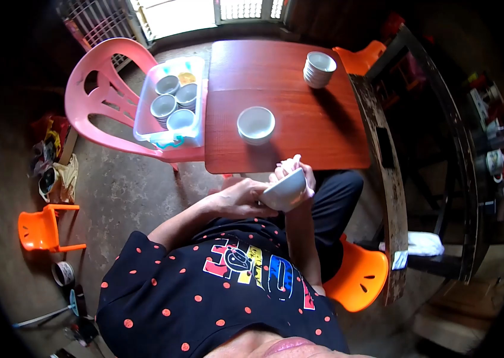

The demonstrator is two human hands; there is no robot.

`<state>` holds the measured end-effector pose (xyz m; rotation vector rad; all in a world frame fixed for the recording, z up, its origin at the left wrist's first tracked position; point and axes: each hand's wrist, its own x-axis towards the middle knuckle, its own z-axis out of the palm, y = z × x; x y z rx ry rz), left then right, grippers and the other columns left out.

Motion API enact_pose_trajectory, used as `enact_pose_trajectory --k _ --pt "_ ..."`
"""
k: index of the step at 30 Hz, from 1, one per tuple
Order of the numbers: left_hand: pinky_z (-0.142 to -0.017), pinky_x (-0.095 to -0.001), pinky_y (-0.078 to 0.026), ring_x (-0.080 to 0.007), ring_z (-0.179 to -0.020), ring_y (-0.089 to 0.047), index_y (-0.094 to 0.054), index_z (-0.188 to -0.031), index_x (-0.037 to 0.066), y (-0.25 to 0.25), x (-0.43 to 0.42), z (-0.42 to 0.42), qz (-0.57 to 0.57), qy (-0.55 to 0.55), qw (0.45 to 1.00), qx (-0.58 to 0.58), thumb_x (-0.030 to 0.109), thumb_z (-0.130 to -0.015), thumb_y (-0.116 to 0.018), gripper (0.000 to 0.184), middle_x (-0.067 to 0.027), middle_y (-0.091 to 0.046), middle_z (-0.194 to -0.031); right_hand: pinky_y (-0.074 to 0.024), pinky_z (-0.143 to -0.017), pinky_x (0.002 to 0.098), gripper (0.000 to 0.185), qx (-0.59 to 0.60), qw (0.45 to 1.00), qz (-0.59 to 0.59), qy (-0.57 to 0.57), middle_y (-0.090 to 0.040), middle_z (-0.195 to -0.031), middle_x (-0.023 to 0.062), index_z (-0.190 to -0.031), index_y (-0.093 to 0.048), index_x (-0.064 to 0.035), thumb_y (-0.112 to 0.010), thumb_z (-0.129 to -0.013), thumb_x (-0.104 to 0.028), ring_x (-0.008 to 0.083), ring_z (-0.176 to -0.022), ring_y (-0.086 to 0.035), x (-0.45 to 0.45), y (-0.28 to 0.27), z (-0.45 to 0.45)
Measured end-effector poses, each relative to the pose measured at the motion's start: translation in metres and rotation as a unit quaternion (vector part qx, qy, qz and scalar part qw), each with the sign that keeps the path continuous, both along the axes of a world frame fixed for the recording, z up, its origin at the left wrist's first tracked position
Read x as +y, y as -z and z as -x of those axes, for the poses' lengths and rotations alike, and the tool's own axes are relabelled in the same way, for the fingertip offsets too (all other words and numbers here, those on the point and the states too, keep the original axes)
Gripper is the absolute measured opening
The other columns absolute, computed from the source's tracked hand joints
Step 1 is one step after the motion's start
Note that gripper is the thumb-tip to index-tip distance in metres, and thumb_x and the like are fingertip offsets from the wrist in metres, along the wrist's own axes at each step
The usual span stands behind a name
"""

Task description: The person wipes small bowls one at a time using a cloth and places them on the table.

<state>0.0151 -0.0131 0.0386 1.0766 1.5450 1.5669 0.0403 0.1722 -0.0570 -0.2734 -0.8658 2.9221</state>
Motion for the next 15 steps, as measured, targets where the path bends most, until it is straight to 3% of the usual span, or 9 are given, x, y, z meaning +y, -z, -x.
enact_pose_trajectory --k 1,3,4,6,7,9,10,13,15 --pt "-0.074 -0.0269 -0.048 -0.0066 -0.081 -0.056 -0.058 -0.105 -0.003 0.005 0.000 0.000 -0.001 -0.001 1.000 0.030 0.010 -0.081 -0.069 0.029 -0.0058 -0.065 -0.085 -0.0471 -0.060 0.0293 0.024 0.007 1.000 -0.004 0.008 -0.058 -0.075 0.0091 -0.089 -0.053 -0.0002 -0.049 -0.090 -0.024 0.0196 -0.066 -0.057 0.001 0.002 -0.002" --pt "-0.077 -0.0289 -0.049 -0.0097 -0.083 -0.060 -0.058 -0.105 -0.001 -0.008 0.003 0.001 0.036 0.002 0.999 -0.003 0.009 -0.082 -0.066 0.027 -0.0075 -0.066 -0.087 -0.0490 -0.059 0.0300 0.019 0.083 0.962 -0.260 0.028 -0.060 -0.075 0.0102 -0.089 -0.056 -0.0012 -0.055 -0.086 -0.020 0.0207 -0.064 -0.059 0.002 -0.055 -0.014" --pt "-0.078 -0.0289 -0.049 -0.0105 -0.084 -0.060 -0.058 -0.106 -0.001 -0.005 0.004 0.001 0.035 0.022 0.999 -0.017 0.010 -0.082 -0.066 0.027 -0.0080 -0.067 -0.089 -0.0499 -0.058 0.0303 0.016 0.160 0.886 -0.434 0.039 -0.061 -0.074 0.0108 -0.089 -0.057 -0.0017 -0.058 -0.085 -0.017 0.0213 -0.064 -0.061 0.003 -0.084 -0.017" --pt "-0.080 -0.0286 -0.049 -0.0121 -0.087 -0.061 -0.060 -0.105 -0.001 -0.007 0.007 0.001 0.036 0.057 0.998 -0.015 0.012 -0.082 -0.067 0.027 -0.0083 -0.066 -0.093 -0.0462 -0.053 0.0332 0.010 0.278 0.613 -0.734 0.090 -0.059 -0.067 0.0124 -0.076 -0.059 -0.0043 -0.060 -0.076 -0.015 0.0271 -0.058 -0.059 -0.002 -0.129 -0.018" --pt "-0.081 -0.0286 -0.049 -0.0127 -0.088 -0.061 -0.061 -0.105 -0.001 -0.002 0.003 0.007 0.009 0.078 0.997 0.016 0.012 -0.082 -0.067 0.027 -0.0085 -0.066 -0.094 -0.0444 -0.052 0.0322 0.018 0.234 0.641 -0.727 0.068 -0.056 -0.061 0.0089 -0.067 -0.058 -0.0035 -0.056 -0.080 -0.017 0.0208 -0.055 -0.058 -0.003 -0.131 -0.019" --pt "-0.082 -0.0284 -0.049 -0.0116 -0.088 -0.060 -0.061 -0.105 -0.001 -0.009 0.004 0.004 0.039 0.040 0.997 -0.050 0.012 -0.081 -0.069 0.028 -0.0082 -0.066 -0.095 -0.0426 -0.051 0.0295 0.028 0.062 0.880 -0.471 0.011 -0.049 -0.056 0.0039 -0.063 -0.055 -0.0023 -0.053 -0.084 -0.022 0.0133 -0.054 -0.053 -0.004 -0.123 -0.021" --pt "-0.082 -0.0287 -0.048 -0.0116 -0.089 -0.060 -0.061 -0.106 -0.002 -0.008 0.005 0.001 0.035 0.027 0.996 -0.076 0.013 -0.081 -0.069 0.030 -0.0081 -0.066 -0.095 -0.0425 -0.055 0.0269 0.028 0.052 0.947 -0.317 -0.009 -0.050 -0.061 0.0029 -0.070 -0.055 -0.0022 -0.050 -0.087 -0.024 0.0118 -0.059 -0.052 0.000 -0.097 -0.017" --pt "-0.083 -0.0294 -0.047 -0.0119 -0.090 -0.058 -0.060 -0.107 -0.003 0.001 0.007 -0.001 0.054 0.000 0.992 -0.110 0.015 -0.079 -0.071 0.034 -0.0076 -0.065 -0.096 -0.0437 -0.064 0.0251 0.026 0.000 0.997 0.060 0.057 -0.054 -0.078 0.0038 -0.088 -0.055 -0.0029 -0.044 -0.092 -0.026 0.0115 -0.071 -0.054 -0.007 -0.010 -0.006" --pt "-0.084 -0.0296 -0.046 -0.0122 -0.090 -0.057 -0.060 -0.107 -0.003 0.003 0.013 0.004 0.108 0.005 0.992 -0.069 0.014 -0.079 -0.071 0.035 -0.0071 -0.065 -0.097 -0.0462 -0.067 0.0271 0.023 0.021 0.996 0.088 0.025 -0.057 -0.084 0.0063 -0.093 -0.056 -0.0018 -0.044 -0.095 -0.022 0.0151 -0.075 -0.056 -0.004 -0.019 -0.005"
